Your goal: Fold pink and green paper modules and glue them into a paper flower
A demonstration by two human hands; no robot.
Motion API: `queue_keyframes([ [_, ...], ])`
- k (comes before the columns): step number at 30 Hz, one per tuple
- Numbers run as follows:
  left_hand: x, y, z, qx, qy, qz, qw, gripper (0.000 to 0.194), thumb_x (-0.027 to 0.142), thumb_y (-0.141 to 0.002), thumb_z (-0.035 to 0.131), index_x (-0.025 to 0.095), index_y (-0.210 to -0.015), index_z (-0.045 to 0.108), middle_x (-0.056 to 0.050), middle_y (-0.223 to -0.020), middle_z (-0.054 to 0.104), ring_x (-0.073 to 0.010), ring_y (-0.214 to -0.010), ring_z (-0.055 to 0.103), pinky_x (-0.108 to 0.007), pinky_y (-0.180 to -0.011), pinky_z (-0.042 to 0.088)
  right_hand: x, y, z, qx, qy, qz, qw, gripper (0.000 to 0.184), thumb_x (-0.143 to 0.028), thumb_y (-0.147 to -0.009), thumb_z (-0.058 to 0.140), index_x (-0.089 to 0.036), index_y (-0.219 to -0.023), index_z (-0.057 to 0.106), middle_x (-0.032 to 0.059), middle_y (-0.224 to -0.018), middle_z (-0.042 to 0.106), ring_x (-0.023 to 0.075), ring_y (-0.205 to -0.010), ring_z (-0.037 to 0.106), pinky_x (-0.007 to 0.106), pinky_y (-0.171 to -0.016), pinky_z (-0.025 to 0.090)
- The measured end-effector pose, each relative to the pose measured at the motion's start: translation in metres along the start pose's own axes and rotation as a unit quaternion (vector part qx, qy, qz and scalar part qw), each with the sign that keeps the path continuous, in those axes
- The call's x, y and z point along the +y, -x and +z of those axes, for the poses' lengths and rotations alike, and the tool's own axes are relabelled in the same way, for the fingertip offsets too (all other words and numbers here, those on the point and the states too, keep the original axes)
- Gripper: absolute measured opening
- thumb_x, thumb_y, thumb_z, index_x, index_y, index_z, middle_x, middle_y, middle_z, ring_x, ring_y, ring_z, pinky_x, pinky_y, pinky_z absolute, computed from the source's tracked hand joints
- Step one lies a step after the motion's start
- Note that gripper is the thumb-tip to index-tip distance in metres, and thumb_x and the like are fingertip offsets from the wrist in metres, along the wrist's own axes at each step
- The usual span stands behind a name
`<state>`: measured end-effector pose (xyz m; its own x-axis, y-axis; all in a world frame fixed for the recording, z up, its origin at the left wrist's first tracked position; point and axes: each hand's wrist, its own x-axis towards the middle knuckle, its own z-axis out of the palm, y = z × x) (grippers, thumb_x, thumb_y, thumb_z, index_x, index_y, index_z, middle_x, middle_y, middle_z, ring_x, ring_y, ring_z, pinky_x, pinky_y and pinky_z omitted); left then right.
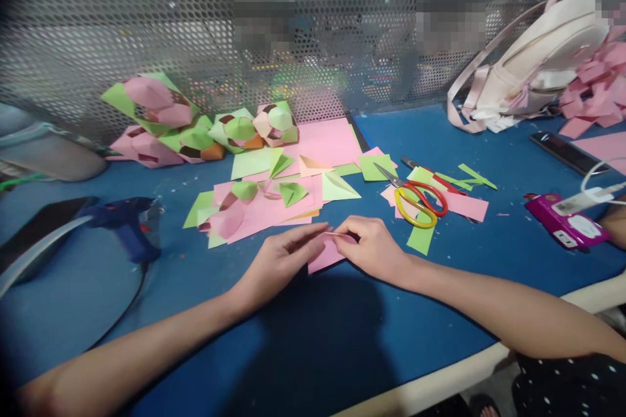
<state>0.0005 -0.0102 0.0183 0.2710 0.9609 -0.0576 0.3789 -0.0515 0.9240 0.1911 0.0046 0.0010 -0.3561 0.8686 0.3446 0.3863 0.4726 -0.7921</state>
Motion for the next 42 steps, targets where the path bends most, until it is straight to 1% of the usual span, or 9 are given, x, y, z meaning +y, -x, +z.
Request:
queue_keyframes([
  [4,0.0007,-0.0007,0.0021,0.006,-0.03,0.044,0.999,0.021,0.027,-0.086,0.055,0.018,-0.093,0.073,-0.002,-0.093,0.074,-0.0171,-0.088,0.066,-0.023,-0.082,0.05,-0.0032,0.0005,0.0011,-0.014,0.003,0.002,1.0,0.01,-0.013,-0.081,0.06,-0.017,-0.076,0.068,-0.0012,-0.069,0.063,0.0097,-0.064,0.057,0.022,-0.062,0.041],
  [8,0.0002,-0.0014,0.0021,0.005,-0.027,0.059,0.998,0.018,0.025,-0.084,0.058,0.018,-0.094,0.072,-0.002,-0.091,0.073,-0.0161,-0.084,0.066,-0.022,-0.076,0.049,-0.0049,0.0007,0.0018,-0.021,0.005,0.001,1.0,0.01,-0.012,-0.08,0.06,-0.017,-0.074,0.067,-0.0018,-0.067,0.063,0.0095,-0.062,0.056,0.022,-0.061,0.041],
  [12,-0.0019,-0.0021,0.0021,-0.003,-0.049,0.078,0.996,0.018,0.024,-0.086,0.056,0.018,-0.086,0.072,-0.002,-0.083,0.072,-0.015,-0.076,0.065,-0.023,-0.069,0.047,-0.0047,0.0013,0.0023,-0.03,0.009,0.005,1.0,0.01,-0.012,-0.079,0.06,-0.017,-0.073,0.067,-0.0022,-0.067,0.062,0.0093,-0.063,0.056,0.021,-0.061,0.041],
  [17,-0.0056,-0.0014,0.0023,-0.007,-0.056,0.091,0.994,0.019,0.024,-0.086,0.054,0.018,-0.093,0.071,-0.004,-0.089,0.072,-0.016,-0.079,0.064,-0.024,-0.071,0.047,-0.0031,0.0023,0.0015,-0.038,0.013,-0.002,0.999,0.012,-0.013,-0.081,0.059,-0.017,-0.075,0.068,-0.0016,-0.068,0.062,0.0101,-0.063,0.056,0.023,-0.061,0.041],
  [21,-0.0068,-0.0005,0.002,-0.001,-0.078,0.099,0.992,0.019,0.025,-0.086,0.053,0.018,-0.087,0.071,-0.004,-0.082,0.071,-0.0155,-0.073,0.062,-0.024,-0.066,0.046,-0.0023,0.0019,0.0002,-0.06,0.015,-0.014,0.998,0.011,-0.019,-0.083,0.059,-0.018,-0.08,0.068,0.0002,-0.073,0.065,0.0118,-0.067,0.059,0.024,-0.064,0.043],
  [30,-0.0042,-0.0003,0.0024,0.008,-0.095,0.075,0.993,0.018,0.024,-0.084,0.055,0.017,-0.082,0.071,-0.002,-0.075,0.069,-0.0134,-0.065,0.058,-0.023,-0.061,0.043,-0.0042,0.0015,-0.0016,-0.107,0.054,-0.024,0.992,0.023,-0.019,-0.093,0.045,-0.018,-0.084,0.065,0.0018,-0.077,0.063,0.0122,-0.072,0.058,0.024,-0.067,0.043],
  [35,-0.0029,0.0006,0.0035,0.018,-0.095,0.067,0.993,0.016,0.023,-0.082,0.056,0.016,-0.08,0.071,-0.003,-0.073,0.068,-0.0135,-0.065,0.057,-0.022,-0.06,0.043,-0.006,0.0027,-0.001,-0.052,0.052,-0.041,0.996,0.013,-0.025,-0.09,0.053,-0.018,-0.086,0.063,0.0026,-0.08,0.063,0.0133,-0.074,0.058,0.025,-0.07,0.044],
  [38,-0.0031,0.0012,0.004,0.017,-0.085,0.06,0.994,0.016,0.024,-0.081,0.057,0.016,-0.077,0.07,-0.002,-0.068,0.067,-0.0123,-0.061,0.055,-0.021,-0.056,0.041,-0.0059,0.0029,-0.0008,-0.052,0.045,-0.045,0.997,0.021,-0.021,-0.093,0.045,-0.018,-0.081,0.061,0.0017,-0.075,0.061,0.0124,-0.07,0.056,0.025,-0.068,0.043],
  [42,-0.0022,0.0,0.0025,0.026,-0.032,0.023,0.999,0.015,0.026,-0.079,0.059,0.015,-0.077,0.07,-0.002,-0.069,0.067,-0.0124,-0.062,0.057,-0.021,-0.057,0.043,-0.0043,-0.0001,-0.0052,-0.024,0.001,0.003,1.0,0.021,-0.022,-0.095,0.042,-0.019,-0.086,0.06,0.0022,-0.082,0.063,0.013,-0.077,0.059,0.026,-0.073,0.045],
])
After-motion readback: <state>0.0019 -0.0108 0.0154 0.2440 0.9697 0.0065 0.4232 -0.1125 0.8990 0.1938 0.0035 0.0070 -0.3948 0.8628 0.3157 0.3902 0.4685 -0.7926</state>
